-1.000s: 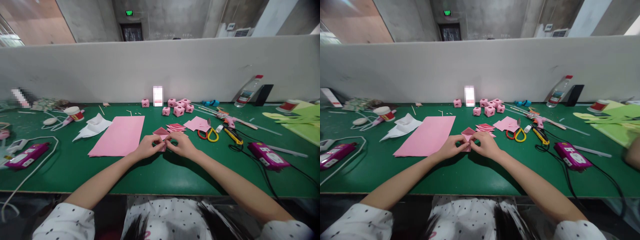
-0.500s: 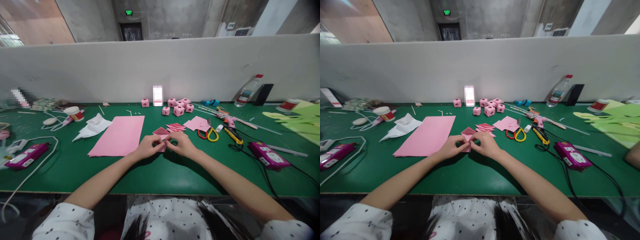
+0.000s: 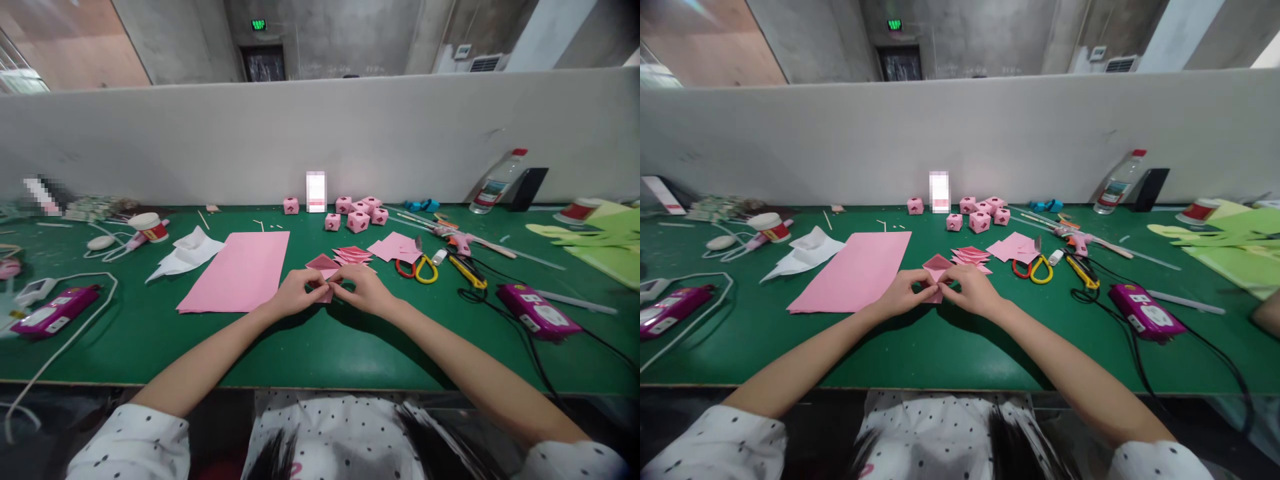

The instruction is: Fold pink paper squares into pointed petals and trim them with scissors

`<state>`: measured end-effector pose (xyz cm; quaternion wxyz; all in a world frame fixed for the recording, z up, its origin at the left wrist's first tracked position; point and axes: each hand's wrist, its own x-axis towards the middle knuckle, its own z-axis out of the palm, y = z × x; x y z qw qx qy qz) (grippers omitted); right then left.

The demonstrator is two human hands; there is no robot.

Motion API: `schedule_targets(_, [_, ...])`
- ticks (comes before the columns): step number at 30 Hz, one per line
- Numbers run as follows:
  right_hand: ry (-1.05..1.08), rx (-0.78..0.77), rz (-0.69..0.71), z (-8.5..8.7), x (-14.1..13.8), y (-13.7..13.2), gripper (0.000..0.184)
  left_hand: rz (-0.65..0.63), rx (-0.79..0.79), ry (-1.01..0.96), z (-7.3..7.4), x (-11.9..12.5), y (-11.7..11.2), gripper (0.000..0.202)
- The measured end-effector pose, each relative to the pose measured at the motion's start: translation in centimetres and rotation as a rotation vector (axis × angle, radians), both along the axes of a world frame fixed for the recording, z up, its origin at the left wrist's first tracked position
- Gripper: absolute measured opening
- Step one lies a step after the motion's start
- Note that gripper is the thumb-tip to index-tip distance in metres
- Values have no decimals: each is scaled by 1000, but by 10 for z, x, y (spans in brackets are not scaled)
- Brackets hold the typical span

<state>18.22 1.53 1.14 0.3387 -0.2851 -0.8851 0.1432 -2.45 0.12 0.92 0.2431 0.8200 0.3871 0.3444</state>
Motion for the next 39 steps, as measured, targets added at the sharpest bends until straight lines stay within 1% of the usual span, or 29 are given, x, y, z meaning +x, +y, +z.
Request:
schedule_targets(4, [15,-12,-33,3,0,-2,8,15,-44,-50,3,1,-1,24])
schedule_targets(8, [45,-50,-88,5,4,-2,8,97,-67,-120,4,0,2,25])
schedule_targets(11, [69,-103,-105,4,4,-1,9,157,-163,-240,3,-3,6,27])
schedule_targets(13, [80,-143,-92,2,3,-1,9,158,-236,-337,3,-4,8,29])
schedule_targets(15, [90,-196,-69,1,1,-2,10,136,-269,-383,3,-6,9,30])
schedule_targets(18, [154,-289,-50,-2,-4,-2,15,92,-262,-336,4,-6,9,30])
schedule_targets(22, [292,-386,-59,-6,-8,-1,22,87,-240,-221,4,-2,5,30])
schedule_targets(25, [300,-418,-52,-7,-8,0,25,81,-231,-171,3,0,3,30])
schedule_targets(29, [304,-401,-75,-5,-9,-2,25,58,-271,-197,0,1,4,32])
schedule_targets(33, [364,-343,-154,-2,-10,-4,21,60,-304,-271,-6,3,7,34])
schedule_targets(36, [409,-403,-144,-2,-10,-3,22,71,-311,-277,-9,5,8,35])
schedule_targets(39, [420,-470,-120,-2,-10,-2,25,64,-302,-242,-9,6,6,31])
